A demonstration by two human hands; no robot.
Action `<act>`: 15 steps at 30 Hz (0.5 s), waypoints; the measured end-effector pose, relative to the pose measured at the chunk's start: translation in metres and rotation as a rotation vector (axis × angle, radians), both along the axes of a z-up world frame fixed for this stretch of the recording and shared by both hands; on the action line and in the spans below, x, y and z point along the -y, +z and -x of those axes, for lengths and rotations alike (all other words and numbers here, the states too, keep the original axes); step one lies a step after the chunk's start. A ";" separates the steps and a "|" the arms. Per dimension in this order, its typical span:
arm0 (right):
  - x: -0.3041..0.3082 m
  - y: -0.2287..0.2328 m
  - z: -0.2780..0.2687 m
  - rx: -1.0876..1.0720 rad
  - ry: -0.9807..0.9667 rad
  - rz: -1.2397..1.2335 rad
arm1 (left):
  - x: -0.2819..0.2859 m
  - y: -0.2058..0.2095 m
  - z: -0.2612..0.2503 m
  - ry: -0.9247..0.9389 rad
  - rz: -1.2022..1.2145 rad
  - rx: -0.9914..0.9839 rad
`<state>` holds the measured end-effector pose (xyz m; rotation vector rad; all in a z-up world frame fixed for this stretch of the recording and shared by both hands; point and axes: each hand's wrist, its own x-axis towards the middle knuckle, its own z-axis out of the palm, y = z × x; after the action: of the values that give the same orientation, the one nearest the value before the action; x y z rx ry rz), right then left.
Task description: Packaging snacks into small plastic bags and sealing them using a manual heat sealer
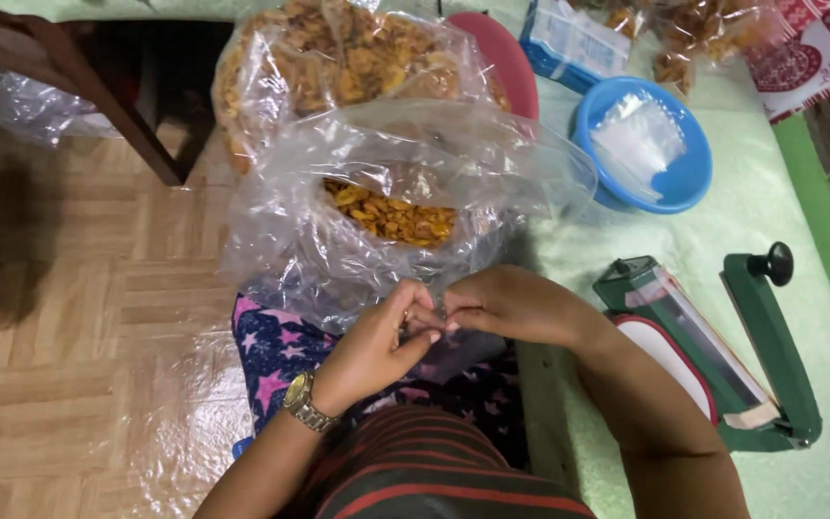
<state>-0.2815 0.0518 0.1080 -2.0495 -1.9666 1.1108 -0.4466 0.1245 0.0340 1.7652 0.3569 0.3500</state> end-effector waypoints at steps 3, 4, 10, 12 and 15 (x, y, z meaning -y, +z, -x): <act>-0.005 -0.007 -0.002 -0.110 0.024 0.003 | -0.007 -0.016 0.003 0.016 -0.104 -0.036; -0.008 -0.007 -0.003 -0.108 0.024 0.002 | -0.007 -0.016 0.002 0.016 -0.105 -0.033; -0.054 -0.112 -0.081 0.824 0.052 -0.914 | -0.005 -0.019 -0.002 0.013 -0.075 0.028; -0.087 -0.077 -0.076 0.564 -0.623 0.205 | -0.005 -0.023 -0.002 0.008 -0.073 0.044; -0.086 -0.085 -0.069 0.543 -0.615 0.209 | -0.005 -0.021 0.000 0.001 -0.090 0.027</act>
<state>-0.2122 0.1374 0.0231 -3.0121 -1.2060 0.6874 -0.4462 0.1290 0.0128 1.8467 0.3274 0.3951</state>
